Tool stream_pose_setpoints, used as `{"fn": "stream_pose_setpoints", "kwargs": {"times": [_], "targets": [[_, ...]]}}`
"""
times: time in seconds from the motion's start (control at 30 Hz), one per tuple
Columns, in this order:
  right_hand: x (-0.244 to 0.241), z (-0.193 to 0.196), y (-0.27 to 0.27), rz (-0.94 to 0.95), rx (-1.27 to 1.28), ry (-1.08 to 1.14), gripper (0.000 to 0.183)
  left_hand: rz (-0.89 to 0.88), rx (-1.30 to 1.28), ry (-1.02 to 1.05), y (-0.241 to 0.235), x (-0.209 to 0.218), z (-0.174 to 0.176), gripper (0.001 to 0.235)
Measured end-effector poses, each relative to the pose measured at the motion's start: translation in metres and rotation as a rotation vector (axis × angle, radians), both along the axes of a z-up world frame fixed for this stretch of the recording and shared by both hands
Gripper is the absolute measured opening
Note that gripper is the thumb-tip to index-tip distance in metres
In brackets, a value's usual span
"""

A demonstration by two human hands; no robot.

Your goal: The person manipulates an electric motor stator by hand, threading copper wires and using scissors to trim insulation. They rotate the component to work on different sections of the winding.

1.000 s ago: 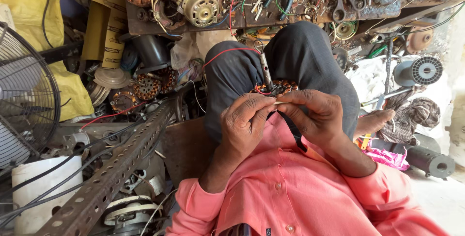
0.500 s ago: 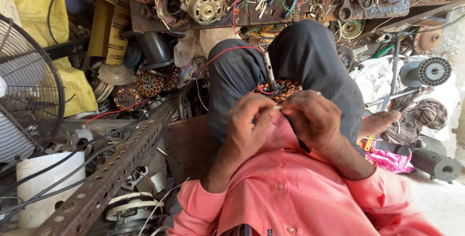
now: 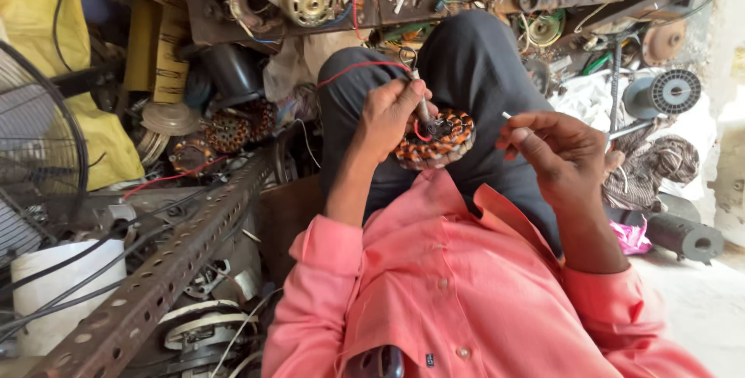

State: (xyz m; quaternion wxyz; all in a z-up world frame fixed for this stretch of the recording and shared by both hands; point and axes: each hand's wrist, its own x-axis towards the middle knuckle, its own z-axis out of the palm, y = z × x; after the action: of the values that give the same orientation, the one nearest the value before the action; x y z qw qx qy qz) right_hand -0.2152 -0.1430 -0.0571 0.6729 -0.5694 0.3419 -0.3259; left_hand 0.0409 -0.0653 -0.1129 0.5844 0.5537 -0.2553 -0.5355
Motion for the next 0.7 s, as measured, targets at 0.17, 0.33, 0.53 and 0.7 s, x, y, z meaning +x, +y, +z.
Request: {"fn": "stream_pose_setpoints", "kwargs": {"times": [0.17,0.33,0.53,0.7], "targets": [[-0.042,0.049,0.017,0.01,0.055,0.101,0.019,-0.078,0.009,-0.054,0.028,-0.047,0.061,0.03],[-0.086,0.08,0.035,0.236,-0.033,0.261,0.022,-0.252,-0.068,-0.167,0.041,-0.093,0.081,0.031],[-0.093,0.065,0.032,0.484,-0.263,0.32,0.036,-0.315,-0.099,-0.274,0.051,-0.111,0.075,0.024],[-0.097,0.059,0.025,0.518,-0.283,0.293,0.039,-0.311,-0.169,-0.387,0.052,-0.122,0.074,0.021]]}}
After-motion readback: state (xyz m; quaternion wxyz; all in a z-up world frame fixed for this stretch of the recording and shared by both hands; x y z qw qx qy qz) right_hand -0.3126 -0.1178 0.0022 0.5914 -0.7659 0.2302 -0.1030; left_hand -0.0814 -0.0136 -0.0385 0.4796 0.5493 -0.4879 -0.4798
